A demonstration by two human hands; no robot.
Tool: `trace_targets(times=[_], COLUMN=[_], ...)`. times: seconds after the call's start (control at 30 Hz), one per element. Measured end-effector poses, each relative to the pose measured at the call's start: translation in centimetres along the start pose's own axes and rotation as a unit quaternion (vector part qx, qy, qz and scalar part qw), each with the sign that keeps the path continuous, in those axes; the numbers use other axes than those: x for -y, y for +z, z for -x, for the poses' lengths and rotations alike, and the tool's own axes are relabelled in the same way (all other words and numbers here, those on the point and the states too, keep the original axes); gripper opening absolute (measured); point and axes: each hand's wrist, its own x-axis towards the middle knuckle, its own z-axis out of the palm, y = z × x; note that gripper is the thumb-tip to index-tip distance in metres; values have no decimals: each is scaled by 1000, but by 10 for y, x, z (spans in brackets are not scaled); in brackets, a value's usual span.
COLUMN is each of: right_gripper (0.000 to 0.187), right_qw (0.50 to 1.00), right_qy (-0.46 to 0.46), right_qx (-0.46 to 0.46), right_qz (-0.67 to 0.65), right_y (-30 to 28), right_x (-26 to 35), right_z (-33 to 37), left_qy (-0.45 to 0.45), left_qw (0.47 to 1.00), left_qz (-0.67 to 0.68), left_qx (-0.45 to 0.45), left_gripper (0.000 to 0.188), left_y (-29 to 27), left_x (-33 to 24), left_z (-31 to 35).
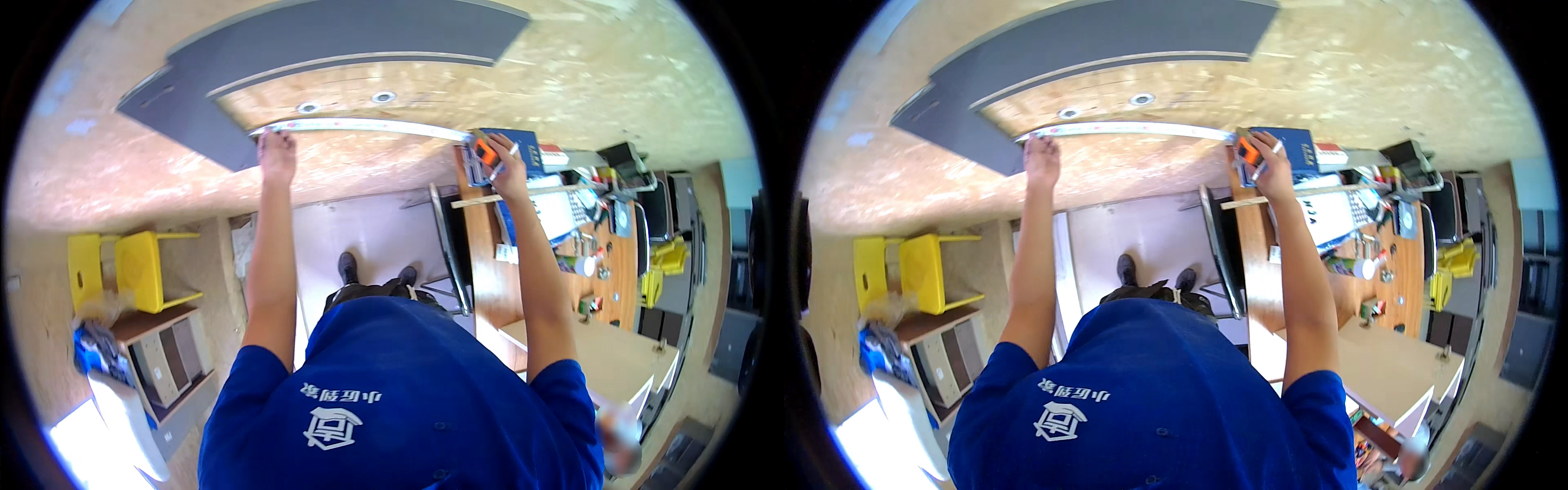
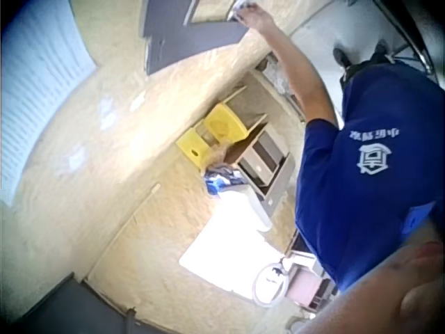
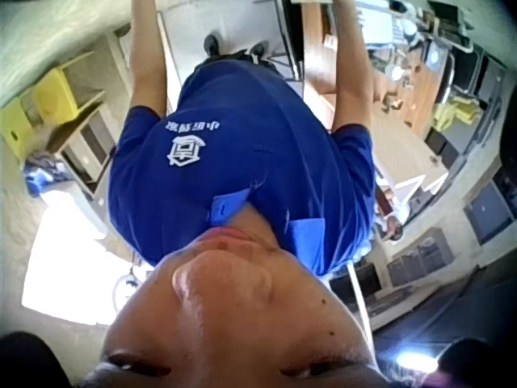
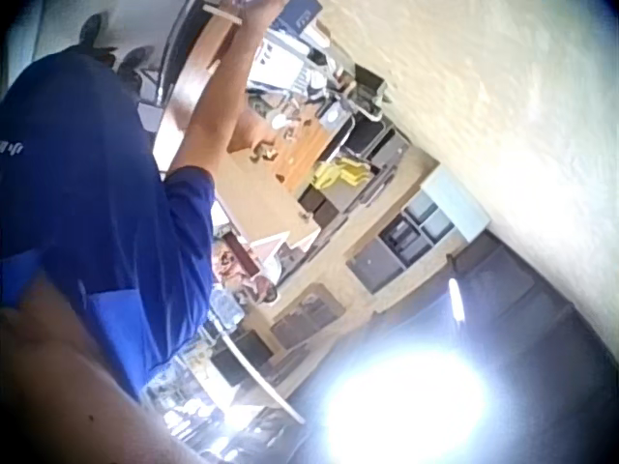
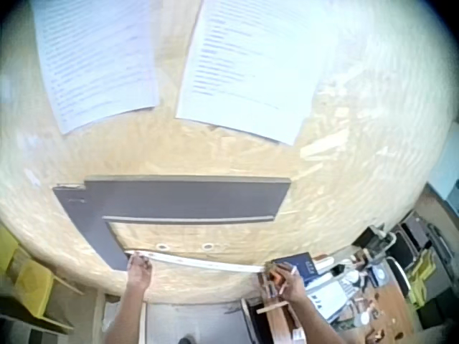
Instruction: The person measures a curved wooden piece and a flat gray panel using a tape measure and marks measurements with a pen. They repeatedly measure different sections of the curved piece and the flat panel, marking lines and points for alignment or cutting.
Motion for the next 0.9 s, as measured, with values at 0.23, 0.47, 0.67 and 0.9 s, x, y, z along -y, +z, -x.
trace_targets(times=[0.23, 0.47, 0.67, 0.9], right_gripper=[57, 56, 56, 60], right_qw=[999, 1000, 1000, 999], right_qy=[11, -7, -4, -11], right_qx=[-21, -26, -26, -33], right_qz=[21, 5, 8, 16], right_y=[-19, -12, -4, 7], right_x=[-30, -28, -34, -47], right_z=[-3, -16, -27, -35], left_qy=[-29, -31, -24, -22], left_qw=[997, 996, 997, 996], left_qz=[-58, -69, -66, -80], left_qx=[-38, -41, -10, -38], left_gripper=[14, 17, 18, 17], left_y=[24, 28, 25, 22], left_x=[0, -10, -10, -12], left_z=[14, 20, 16, 12])
